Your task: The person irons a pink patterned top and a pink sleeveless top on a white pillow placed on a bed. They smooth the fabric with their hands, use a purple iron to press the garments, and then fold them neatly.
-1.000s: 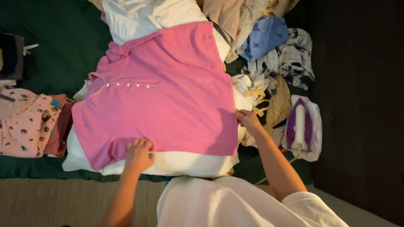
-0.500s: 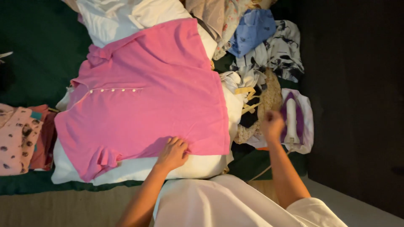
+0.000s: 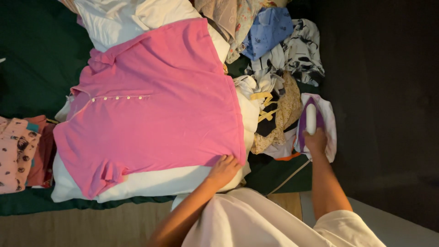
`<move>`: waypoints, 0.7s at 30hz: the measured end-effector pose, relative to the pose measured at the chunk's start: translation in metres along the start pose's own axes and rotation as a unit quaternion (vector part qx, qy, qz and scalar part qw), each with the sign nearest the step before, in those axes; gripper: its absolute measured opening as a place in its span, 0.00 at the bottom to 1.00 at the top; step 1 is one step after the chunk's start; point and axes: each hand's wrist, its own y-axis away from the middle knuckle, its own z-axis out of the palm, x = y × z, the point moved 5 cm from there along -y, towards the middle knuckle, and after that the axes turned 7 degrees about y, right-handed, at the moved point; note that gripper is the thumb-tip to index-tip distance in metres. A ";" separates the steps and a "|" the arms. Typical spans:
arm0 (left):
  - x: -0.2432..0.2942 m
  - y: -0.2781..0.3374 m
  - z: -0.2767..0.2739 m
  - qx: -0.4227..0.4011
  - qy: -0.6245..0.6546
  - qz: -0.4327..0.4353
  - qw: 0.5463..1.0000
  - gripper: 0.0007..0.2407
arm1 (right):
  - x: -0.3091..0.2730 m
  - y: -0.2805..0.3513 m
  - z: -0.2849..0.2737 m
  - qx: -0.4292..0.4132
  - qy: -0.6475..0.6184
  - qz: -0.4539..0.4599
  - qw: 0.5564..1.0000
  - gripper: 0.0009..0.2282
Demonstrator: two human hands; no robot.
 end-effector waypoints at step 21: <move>-0.139 0.222 -0.135 -0.006 -0.104 -0.396 0.912 0.24 | -0.305 0.355 -0.203 -0.143 -0.124 -0.307 0.933 0.28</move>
